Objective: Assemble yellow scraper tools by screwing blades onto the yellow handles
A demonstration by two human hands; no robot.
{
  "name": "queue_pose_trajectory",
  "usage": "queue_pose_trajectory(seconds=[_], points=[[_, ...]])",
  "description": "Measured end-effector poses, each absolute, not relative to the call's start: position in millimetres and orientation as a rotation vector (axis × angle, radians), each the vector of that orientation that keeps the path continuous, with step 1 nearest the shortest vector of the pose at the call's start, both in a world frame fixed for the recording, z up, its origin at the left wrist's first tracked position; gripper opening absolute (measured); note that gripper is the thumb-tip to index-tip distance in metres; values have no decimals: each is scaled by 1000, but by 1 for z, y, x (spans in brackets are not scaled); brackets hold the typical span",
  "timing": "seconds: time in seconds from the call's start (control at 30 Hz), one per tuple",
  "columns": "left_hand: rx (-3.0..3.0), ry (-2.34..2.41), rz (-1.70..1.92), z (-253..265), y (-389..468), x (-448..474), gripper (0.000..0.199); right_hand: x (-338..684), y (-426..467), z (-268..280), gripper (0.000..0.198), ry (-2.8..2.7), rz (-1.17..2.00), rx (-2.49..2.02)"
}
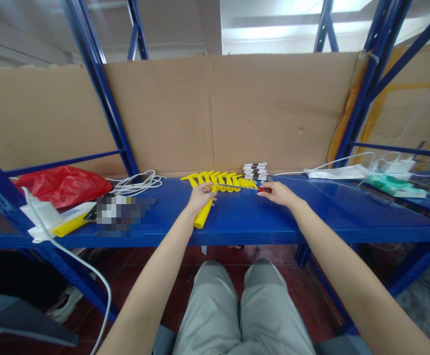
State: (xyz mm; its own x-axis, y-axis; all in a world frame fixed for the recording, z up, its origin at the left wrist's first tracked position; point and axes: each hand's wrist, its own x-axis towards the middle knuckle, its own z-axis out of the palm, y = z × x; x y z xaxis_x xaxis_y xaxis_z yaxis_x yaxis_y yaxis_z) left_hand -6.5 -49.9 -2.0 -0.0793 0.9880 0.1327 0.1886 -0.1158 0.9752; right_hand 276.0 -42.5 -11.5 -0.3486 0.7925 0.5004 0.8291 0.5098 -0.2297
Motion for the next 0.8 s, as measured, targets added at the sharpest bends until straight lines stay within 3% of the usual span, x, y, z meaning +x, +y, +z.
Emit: queue_pose_trajectory(seconds=[0.37, 0.63, 0.8], points=[[1419, 1368, 1278, 0, -52, -7, 47, 267, -49, -9, 15, -2141, -332, -1494], [1414, 1409, 1279, 6, -59, -4, 48, 265, -55, -5, 23, -2195, -338, -1458], [1413, 1409, 1279, 7, -60, -3, 46, 263, -53, -7, 17, -2158, -351, -1520]])
